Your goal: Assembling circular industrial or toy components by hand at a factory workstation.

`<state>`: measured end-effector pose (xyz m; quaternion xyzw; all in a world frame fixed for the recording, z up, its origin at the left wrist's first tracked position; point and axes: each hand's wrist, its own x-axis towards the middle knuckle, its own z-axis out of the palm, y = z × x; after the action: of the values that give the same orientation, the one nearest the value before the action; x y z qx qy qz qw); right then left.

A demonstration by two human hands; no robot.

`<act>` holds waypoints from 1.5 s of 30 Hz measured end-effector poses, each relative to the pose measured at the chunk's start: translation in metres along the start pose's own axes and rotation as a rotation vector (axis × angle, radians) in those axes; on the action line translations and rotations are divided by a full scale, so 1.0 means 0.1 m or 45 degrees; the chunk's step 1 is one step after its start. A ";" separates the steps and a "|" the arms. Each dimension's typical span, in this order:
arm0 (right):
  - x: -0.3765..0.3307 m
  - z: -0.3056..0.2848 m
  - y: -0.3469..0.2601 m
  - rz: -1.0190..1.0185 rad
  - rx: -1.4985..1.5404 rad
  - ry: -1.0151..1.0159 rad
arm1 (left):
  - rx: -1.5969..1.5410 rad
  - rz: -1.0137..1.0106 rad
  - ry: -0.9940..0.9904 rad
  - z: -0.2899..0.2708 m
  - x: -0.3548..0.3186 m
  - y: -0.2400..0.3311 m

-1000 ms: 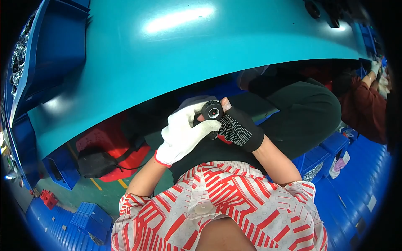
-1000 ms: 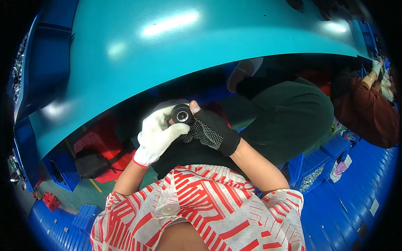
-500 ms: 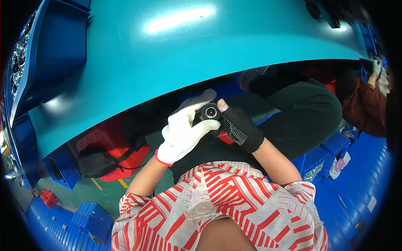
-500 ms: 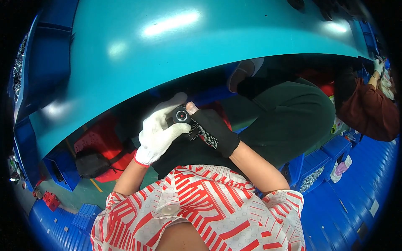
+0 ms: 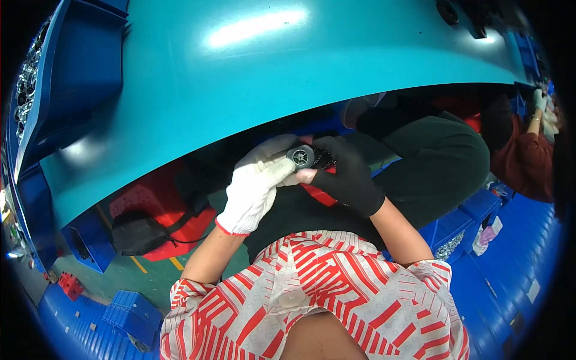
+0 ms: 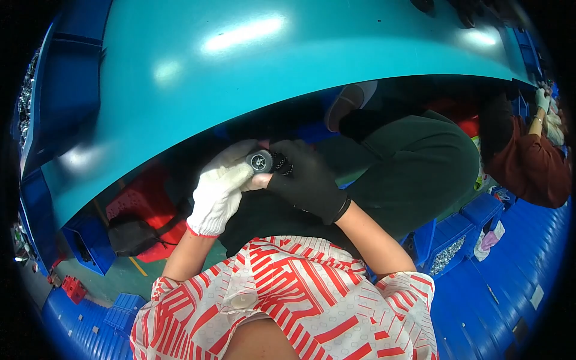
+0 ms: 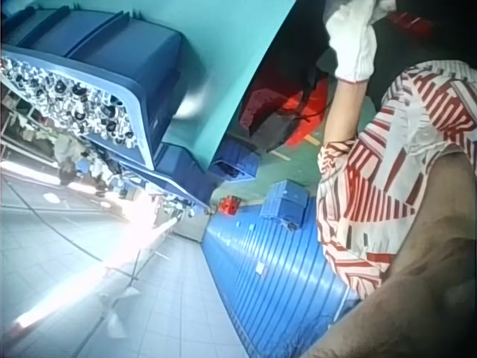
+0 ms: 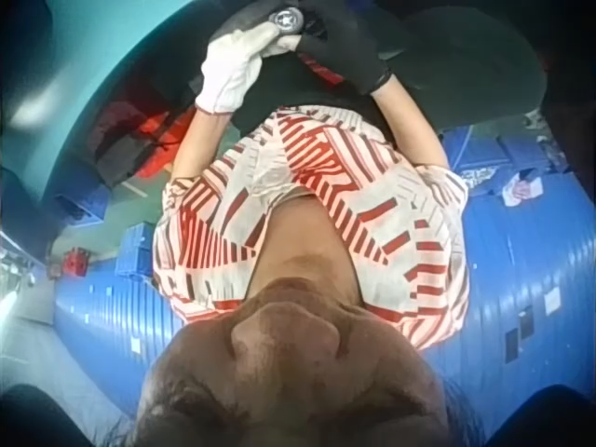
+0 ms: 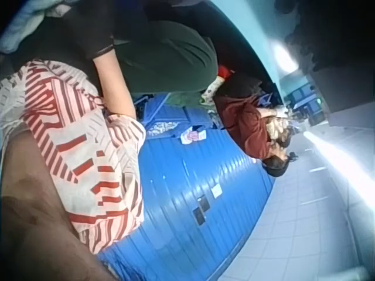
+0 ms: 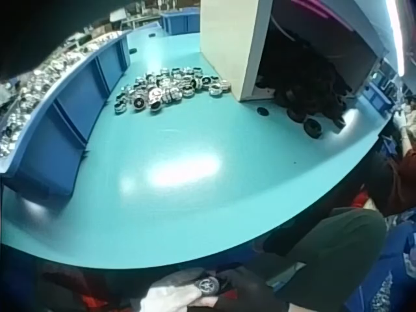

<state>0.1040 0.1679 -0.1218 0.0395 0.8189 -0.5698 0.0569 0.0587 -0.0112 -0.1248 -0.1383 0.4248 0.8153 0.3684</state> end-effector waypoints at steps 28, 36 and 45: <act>0.03 0.00 0.02 -0.019 -0.175 -0.037 | 0.225 0.015 0.012 0.03 0.01 -0.03; 0.04 -0.01 -0.17 -0.183 -0.359 -0.031 | 0.161 -0.012 0.051 -0.08 0.04 -0.05; 0.21 -0.17 -0.20 -0.023 -0.926 -0.099 | 0.259 0.192 0.300 -0.11 0.16 0.00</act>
<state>0.0801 0.1768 -0.1005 -0.0124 0.9655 -0.2429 0.0933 0.0465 -0.0121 -0.1400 -0.1627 0.5544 0.7716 0.2660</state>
